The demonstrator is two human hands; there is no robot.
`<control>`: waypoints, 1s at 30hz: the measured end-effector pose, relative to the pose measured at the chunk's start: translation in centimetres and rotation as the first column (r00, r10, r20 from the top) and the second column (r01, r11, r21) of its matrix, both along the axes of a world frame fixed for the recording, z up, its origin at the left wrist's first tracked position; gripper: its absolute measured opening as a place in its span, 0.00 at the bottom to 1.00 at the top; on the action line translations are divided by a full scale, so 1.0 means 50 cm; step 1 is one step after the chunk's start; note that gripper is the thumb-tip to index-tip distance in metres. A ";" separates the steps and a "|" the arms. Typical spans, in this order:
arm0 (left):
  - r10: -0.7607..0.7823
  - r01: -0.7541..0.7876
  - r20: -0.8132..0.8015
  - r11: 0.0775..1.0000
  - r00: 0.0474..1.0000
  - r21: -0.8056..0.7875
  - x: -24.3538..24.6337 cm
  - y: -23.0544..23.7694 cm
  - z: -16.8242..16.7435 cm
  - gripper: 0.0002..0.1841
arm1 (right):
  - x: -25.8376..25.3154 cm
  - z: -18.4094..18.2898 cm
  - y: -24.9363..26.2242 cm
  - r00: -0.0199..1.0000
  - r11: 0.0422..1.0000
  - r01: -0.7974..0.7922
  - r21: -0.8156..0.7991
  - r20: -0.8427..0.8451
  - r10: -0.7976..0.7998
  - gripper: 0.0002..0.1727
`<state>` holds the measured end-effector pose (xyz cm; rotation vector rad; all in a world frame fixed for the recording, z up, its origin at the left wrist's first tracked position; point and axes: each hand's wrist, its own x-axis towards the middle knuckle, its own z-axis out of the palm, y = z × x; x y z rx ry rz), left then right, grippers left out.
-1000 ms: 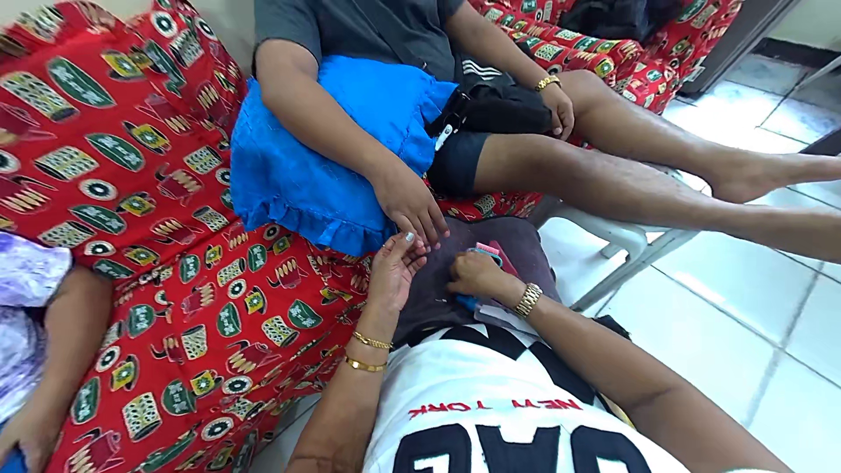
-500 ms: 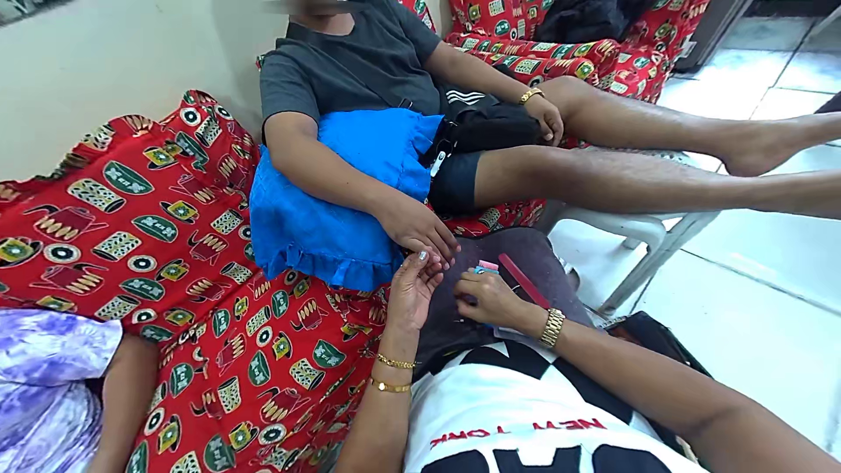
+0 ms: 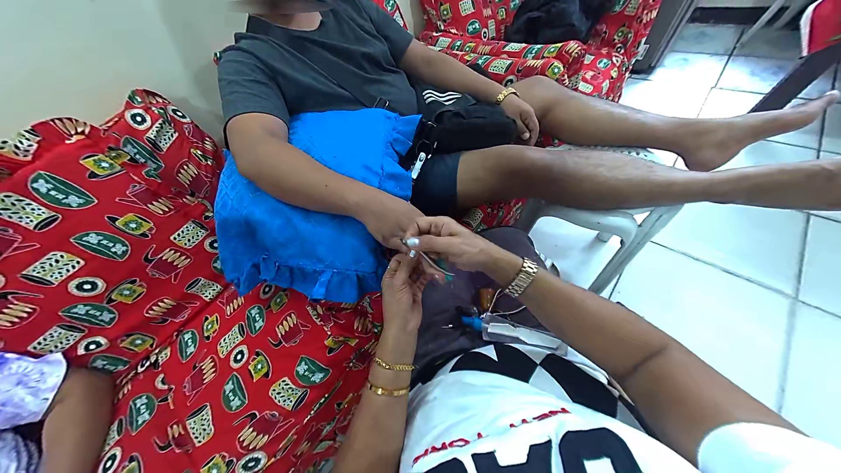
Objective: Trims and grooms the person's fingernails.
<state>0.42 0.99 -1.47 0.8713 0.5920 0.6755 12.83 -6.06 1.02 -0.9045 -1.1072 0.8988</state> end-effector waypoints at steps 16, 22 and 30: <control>-0.047 0.055 -0.047 0.981 0.998 0.186 0.004 0.017 -0.011 0.12 | -0.014 -0.031 -0.127 0.882 0.854 0.431 -0.291 0.336 -0.331 0.09; -0.015 0.019 -0.024 0.984 1.000 0.177 0.006 0.009 -0.009 0.12 | -0.037 -0.026 -0.119 0.824 0.834 0.501 -0.230 0.421 -0.379 0.10; -0.011 0.007 0.025 0.987 1.000 0.161 0.004 0.011 -0.014 0.11 | -0.039 -0.022 -0.111 0.825 0.830 0.502 -0.241 0.423 -0.376 0.12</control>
